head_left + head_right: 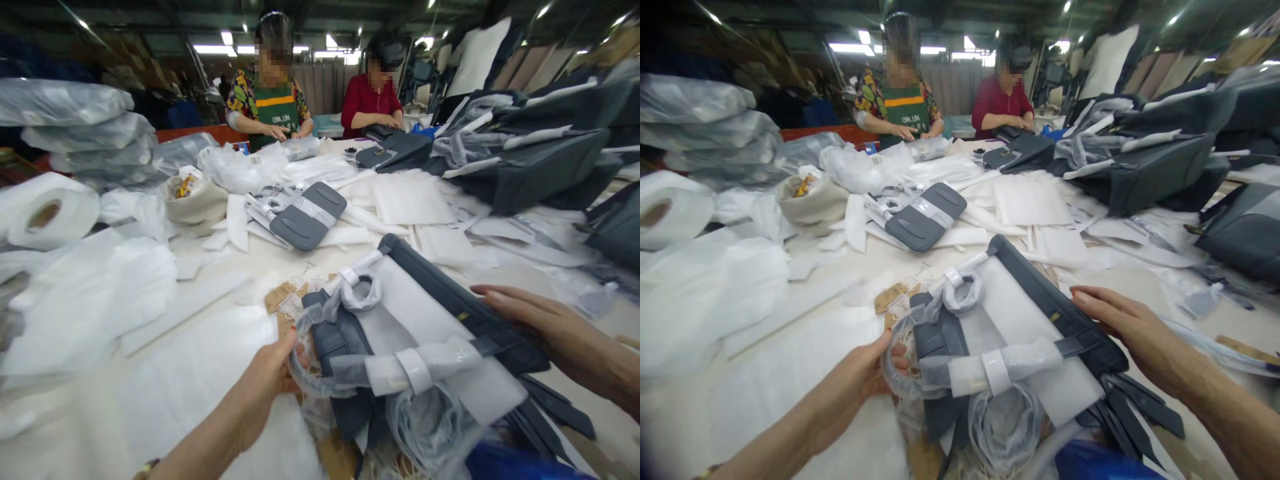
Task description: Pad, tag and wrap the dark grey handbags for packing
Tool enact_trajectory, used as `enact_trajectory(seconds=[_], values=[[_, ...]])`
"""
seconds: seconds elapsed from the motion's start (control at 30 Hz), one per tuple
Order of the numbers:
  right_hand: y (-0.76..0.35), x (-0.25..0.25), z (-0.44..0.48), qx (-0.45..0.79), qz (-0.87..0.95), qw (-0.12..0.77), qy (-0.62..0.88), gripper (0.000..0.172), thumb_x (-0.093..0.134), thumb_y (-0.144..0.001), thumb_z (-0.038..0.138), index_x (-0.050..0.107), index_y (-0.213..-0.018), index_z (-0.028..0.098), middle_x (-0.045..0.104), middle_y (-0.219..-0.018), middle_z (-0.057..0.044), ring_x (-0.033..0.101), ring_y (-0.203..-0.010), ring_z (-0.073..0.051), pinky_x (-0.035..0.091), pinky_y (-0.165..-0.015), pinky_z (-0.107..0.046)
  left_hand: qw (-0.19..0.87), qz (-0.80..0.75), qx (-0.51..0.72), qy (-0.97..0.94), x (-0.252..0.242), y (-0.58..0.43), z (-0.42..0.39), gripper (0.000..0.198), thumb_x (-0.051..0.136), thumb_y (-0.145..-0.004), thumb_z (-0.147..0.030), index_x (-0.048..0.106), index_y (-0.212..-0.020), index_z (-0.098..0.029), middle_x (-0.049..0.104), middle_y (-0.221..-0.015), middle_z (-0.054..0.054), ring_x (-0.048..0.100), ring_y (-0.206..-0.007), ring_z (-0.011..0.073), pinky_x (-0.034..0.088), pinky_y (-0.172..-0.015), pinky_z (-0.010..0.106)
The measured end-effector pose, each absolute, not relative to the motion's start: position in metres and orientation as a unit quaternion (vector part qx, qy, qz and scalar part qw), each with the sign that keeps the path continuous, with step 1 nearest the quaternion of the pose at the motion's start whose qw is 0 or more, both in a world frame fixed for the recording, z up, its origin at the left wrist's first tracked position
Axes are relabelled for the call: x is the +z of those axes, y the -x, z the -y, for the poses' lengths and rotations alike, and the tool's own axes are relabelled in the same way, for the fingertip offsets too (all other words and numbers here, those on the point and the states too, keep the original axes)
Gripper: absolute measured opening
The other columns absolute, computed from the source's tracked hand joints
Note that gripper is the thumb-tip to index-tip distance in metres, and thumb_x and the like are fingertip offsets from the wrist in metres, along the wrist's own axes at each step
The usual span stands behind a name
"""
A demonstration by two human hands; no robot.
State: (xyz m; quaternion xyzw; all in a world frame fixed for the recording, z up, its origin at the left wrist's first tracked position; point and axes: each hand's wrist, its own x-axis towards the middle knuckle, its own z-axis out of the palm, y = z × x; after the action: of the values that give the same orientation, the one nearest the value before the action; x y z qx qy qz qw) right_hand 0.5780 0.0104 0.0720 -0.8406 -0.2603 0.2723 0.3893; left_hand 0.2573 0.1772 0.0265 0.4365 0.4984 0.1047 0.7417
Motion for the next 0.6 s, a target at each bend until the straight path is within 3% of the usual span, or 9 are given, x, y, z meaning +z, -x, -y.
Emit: enact_trajectory(seconds=[0.07,0.13,0.23,0.33,0.4,0.47,0.53,0.6], values=[[-0.573,0.079,-0.019,0.336,0.242,0.382,0.826,0.060,0.068,-0.062,0.059,0.068,-0.107,0.021,0.063,-0.121,-0.008,0.057,-0.110,-0.030,0.045,-0.092,-0.034,0.779,-0.504,0.126,-0.350,0.024,-0.263,-0.163,0.046,0.046,-0.084,-0.057,0.058,-0.087,-0.013,0.065,-0.073,0.006,0.062,-0.070,0.0192,0.047,-0.067,0.031],[-0.571,0.083,-0.023,0.374,0.235,0.375,0.815,0.061,0.069,-0.062,0.056,0.066,-0.111,0.020,0.063,-0.120,-0.008,0.056,-0.111,-0.030,0.045,-0.093,-0.034,0.802,-0.505,0.142,-0.286,0.027,-0.270,-0.159,0.046,0.040,-0.089,-0.054,0.058,-0.082,-0.012,0.063,-0.066,0.006,0.061,-0.064,0.0183,0.047,-0.065,0.029],[-0.570,0.087,-0.024,0.425,0.243,0.383,0.783,0.056,0.070,-0.066,0.048,0.064,-0.113,0.018,0.065,-0.116,-0.007,0.059,-0.106,-0.028,0.048,-0.084,-0.031,0.845,-0.463,0.156,-0.217,0.038,-0.275,-0.161,0.052,0.037,-0.089,-0.056,0.060,-0.076,-0.011,0.061,-0.059,0.006,0.059,-0.058,0.0168,0.049,-0.063,0.029],[-0.569,0.089,-0.023,0.493,0.255,0.409,0.724,0.046,0.070,-0.068,0.038,0.066,-0.108,0.016,0.070,-0.102,-0.006,0.066,-0.089,-0.025,0.051,-0.072,-0.028,0.877,-0.419,0.193,-0.136,0.043,-0.278,-0.159,0.060,0.033,-0.088,-0.060,0.064,-0.083,-0.009,0.066,-0.069,0.010,0.063,-0.062,0.0189,0.052,-0.060,0.030],[-0.571,0.088,-0.022,0.526,0.235,0.437,0.691,0.042,0.068,-0.070,0.034,0.066,-0.108,0.016,0.072,-0.091,-0.005,0.068,-0.077,-0.022,0.052,-0.066,-0.027,0.862,-0.437,0.240,-0.089,0.041,-0.284,-0.155,0.050,0.035,-0.092,-0.048,0.065,-0.091,-0.008,0.069,-0.074,0.010,0.066,-0.066,0.0195,0.053,-0.058,0.030],[-0.575,0.086,-0.020,0.538,0.203,0.462,0.675,0.039,0.066,-0.071,0.032,0.066,-0.106,0.016,0.072,-0.083,-0.005,0.068,-0.070,-0.022,0.052,-0.062,-0.027,0.834,-0.461,0.294,-0.071,0.037,-0.297,-0.150,0.027,0.042,-0.092,-0.022,0.064,-0.100,-0.009,0.071,-0.075,0.007,0.067,-0.066,0.0172,0.055,-0.062,0.027],[-0.581,0.083,-0.017,0.546,0.191,0.473,0.664,0.035,0.064,-0.072,0.031,0.066,-0.103,0.015,0.072,-0.080,-0.006,0.068,-0.068,-0.021,0.052,-0.059,-0.026,0.816,-0.462,0.340,-0.072,0.034,-0.314,-0.145,0.033,0.045,-0.084,-0.002,0.063,-0.109,-0.014,0.073,-0.079,0.004,0.068,-0.068,0.0157,0.056,-0.070,0.027],[-0.588,0.079,-0.013,0.549,0.194,0.479,0.657,0.031,0.063,-0.073,0.031,0.066,-0.099,0.014,0.071,-0.078,-0.005,0.067,-0.065,-0.020,0.051,-0.057,-0.024,0.816,-0.434,0.373,-0.077,0.033,-0.332,-0.140,0.043,0.046,-0.080,0.001,0.061,-0.116,-0.019,0.073,-0.087,0.004,0.069,-0.077,0.0184,0.056,-0.079,0.033]])
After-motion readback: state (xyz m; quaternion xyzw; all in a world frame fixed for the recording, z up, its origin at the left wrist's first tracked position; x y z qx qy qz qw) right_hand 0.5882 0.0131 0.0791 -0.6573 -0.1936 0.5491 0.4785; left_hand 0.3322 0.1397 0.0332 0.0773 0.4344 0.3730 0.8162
